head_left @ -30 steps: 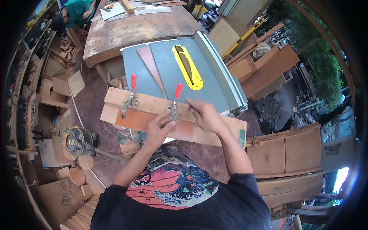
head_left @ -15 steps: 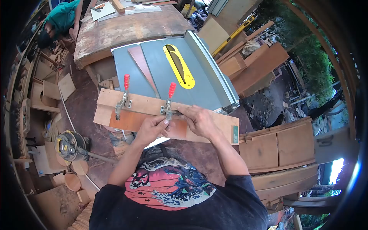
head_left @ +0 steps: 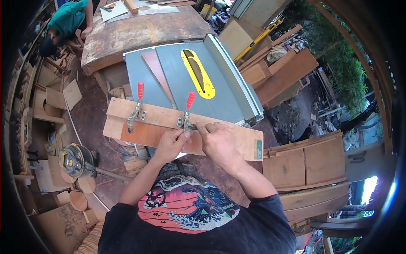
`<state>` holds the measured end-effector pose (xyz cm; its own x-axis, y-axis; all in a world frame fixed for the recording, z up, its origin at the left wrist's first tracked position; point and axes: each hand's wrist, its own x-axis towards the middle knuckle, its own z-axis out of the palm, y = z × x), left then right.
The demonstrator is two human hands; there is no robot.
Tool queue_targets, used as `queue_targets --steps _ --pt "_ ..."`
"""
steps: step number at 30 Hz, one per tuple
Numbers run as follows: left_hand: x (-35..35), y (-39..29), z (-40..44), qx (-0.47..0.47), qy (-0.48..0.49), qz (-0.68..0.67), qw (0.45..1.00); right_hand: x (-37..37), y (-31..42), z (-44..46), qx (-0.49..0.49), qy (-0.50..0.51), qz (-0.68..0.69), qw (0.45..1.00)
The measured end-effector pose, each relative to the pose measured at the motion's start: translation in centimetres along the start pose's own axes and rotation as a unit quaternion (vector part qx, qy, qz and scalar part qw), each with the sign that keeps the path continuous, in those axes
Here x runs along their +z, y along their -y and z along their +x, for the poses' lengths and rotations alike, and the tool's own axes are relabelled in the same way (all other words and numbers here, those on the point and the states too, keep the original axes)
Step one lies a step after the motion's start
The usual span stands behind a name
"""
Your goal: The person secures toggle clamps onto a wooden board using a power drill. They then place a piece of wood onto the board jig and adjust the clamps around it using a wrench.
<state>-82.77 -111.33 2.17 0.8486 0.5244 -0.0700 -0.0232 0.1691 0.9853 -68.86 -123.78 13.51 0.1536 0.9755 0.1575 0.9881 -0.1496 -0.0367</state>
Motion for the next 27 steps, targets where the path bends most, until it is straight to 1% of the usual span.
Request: queue_targets --steps 2,4,5,7,11,14,17,19,21,22,23,26,27 --pt "0.3 -0.5 -0.3 0.018 -0.028 0.059 0.998 -1.4 0.9 0.4 -0.005 0.059 -0.042 0.997" --pt "0.7 -1.4 -0.7 0.038 -0.059 0.112 0.991 -3.5 2.5 0.8 -0.002 0.103 -0.051 0.993" --pt "0.9 -1.4 -0.7 0.053 -0.067 0.114 0.990 -4.2 3.0 0.8 -0.001 0.125 -0.056 0.991" --pt "1.0 -1.2 -0.6 0.084 -0.085 0.117 0.986 -4.9 2.8 0.6 -0.032 0.130 -0.031 0.991" --pt "1.1 -0.1 -0.4 0.095 -0.088 0.111 0.985 -5.7 1.7 0.6 -0.078 0.138 0.029 0.987" --pt "1.7 -1.0 -0.8 0.105 -0.107 0.113 0.982 -6.6 1.3 0.7 -0.127 0.071 0.121 0.982" --pt "1.9 -1.5 -0.9 0.108 -0.123 0.139 0.977 -5.0 0.5 1.2 -0.159 0.049 0.077 0.983" --pt "2.0 -1.5 -0.9 0.116 -0.138 0.169 0.969 -6.3 1.3 2.7 -0.189 0.079 0.034 0.978" --pt "2.1 -0.6 -0.8 0.228 -0.178 0.235 0.928 -6.7 2.7 3.7 -0.212 0.093 -0.009 0.973" --pt "2.1 -0.5 -0.7 0.263 -0.191 0.257 0.910 -6.3 3.8 4.2 -0.222 0.093 -0.033 0.970" --pt "2.2 -0.6 -0.7 0.251 -0.184 0.252 0.916 -5.8 4.8 4.7 -0.235 0.093 -0.057 0.966" --pt "2.5 -1.0 -0.8 0.222 -0.173 0.233 0.931 -2.5 6.1 5.0 -0.380 -0.007 -0.026 0.925" --pt "2.6 -1.1 -0.8 0.208 -0.169 0.223 0.937 -0.5 6.9 5.1 -0.382 -0.014 -0.022 0.924"
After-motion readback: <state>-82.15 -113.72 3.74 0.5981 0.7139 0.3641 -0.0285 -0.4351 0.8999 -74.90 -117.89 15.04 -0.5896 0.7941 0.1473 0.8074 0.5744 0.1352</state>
